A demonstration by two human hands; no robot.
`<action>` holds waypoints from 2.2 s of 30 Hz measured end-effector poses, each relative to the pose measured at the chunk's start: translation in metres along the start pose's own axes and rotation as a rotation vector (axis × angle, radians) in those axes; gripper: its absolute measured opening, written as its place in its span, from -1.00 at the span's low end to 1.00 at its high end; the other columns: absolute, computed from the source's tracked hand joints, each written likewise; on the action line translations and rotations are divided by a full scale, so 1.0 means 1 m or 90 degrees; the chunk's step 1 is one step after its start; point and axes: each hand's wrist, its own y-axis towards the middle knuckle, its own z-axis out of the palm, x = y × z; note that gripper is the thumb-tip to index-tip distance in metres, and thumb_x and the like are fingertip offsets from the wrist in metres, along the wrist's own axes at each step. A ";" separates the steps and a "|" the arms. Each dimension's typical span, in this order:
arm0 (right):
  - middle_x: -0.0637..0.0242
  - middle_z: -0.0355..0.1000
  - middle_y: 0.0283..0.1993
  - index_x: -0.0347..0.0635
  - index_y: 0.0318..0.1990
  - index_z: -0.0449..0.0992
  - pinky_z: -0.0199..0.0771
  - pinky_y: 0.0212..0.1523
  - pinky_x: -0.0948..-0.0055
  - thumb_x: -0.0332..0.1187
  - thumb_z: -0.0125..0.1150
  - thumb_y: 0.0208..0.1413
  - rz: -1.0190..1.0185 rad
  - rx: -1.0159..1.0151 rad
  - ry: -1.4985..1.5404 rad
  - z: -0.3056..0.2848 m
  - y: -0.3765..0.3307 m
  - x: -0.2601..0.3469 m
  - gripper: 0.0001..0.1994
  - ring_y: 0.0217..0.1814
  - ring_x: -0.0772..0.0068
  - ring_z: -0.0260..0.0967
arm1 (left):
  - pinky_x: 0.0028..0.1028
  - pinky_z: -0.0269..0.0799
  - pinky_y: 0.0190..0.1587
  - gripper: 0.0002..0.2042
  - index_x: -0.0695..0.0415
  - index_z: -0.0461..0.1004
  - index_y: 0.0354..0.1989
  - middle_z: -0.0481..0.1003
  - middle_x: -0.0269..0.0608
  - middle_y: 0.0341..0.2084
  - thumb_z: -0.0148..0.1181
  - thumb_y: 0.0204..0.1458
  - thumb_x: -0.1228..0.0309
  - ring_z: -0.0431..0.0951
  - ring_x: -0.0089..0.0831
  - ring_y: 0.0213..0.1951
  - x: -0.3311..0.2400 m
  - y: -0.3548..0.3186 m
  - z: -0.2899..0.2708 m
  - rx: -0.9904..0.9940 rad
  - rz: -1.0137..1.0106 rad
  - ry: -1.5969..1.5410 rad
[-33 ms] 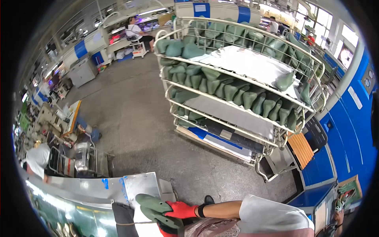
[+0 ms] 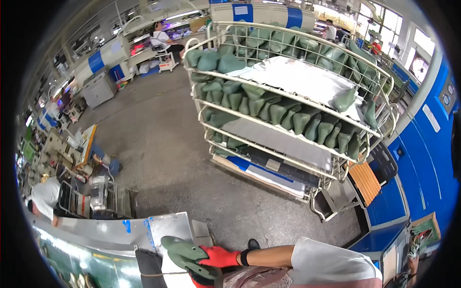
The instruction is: Transfer shoe lasts and completed shoes between a storage rack and a processing machine in a footwear factory.
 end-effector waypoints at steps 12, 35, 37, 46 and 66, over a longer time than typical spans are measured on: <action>0.11 0.50 0.07 -0.34 0.23 0.37 0.46 0.05 0.36 -0.07 0.24 0.21 0.088 -0.270 0.342 -0.153 -0.046 0.026 -0.41 0.05 0.34 0.46 | -0.28 0.35 0.18 -0.51 0.02 0.30 0.30 0.44 -0.27 0.11 0.00 0.30 0.04 0.41 -0.29 0.11 -0.076 0.057 0.190 0.038 0.062 0.249; -0.05 0.47 -0.01 -0.19 0.20 0.37 0.43 0.03 0.13 -0.09 0.31 0.06 0.424 -1.123 -0.409 -0.494 -0.343 0.038 -0.41 0.05 -0.06 0.45 | -0.35 0.23 0.30 -0.44 0.14 0.13 0.42 0.29 -0.08 0.30 -0.06 0.34 0.12 0.28 -0.31 0.30 0.049 0.006 0.844 0.989 0.202 0.610; -0.08 0.32 0.20 -0.14 0.21 0.37 0.28 0.21 0.00 -0.05 0.33 0.01 0.392 -1.124 -0.696 -0.500 -0.341 0.029 -0.37 0.25 -0.19 0.27 | -0.20 0.34 0.18 -0.50 0.12 0.20 0.35 0.39 0.11 0.13 0.08 0.24 0.40 0.40 0.05 0.13 0.088 0.034 0.859 1.033 0.811 0.734; 0.03 0.29 0.24 -0.18 0.24 0.35 0.17 0.32 -0.02 -0.16 0.43 -0.11 0.296 -1.137 -0.562 -0.499 -0.339 -0.015 -0.28 0.31 -0.13 0.17 | -0.14 0.20 0.30 -0.42 0.24 0.11 0.39 0.26 0.14 0.28 0.07 0.18 0.44 0.28 0.11 0.27 0.104 0.043 0.862 1.117 0.856 0.827; -0.11 0.44 -0.27 -0.51 0.28 0.19 0.39 -0.19 0.09 -0.07 0.14 0.22 0.087 -1.184 -0.413 -0.564 -0.207 -0.008 -0.31 -0.22 -0.14 0.43 | -0.25 0.09 0.36 -0.32 0.20 -0.01 0.46 0.08 -0.09 0.39 -0.19 0.30 -0.02 0.16 -0.19 0.38 0.049 0.103 0.874 1.072 0.310 0.593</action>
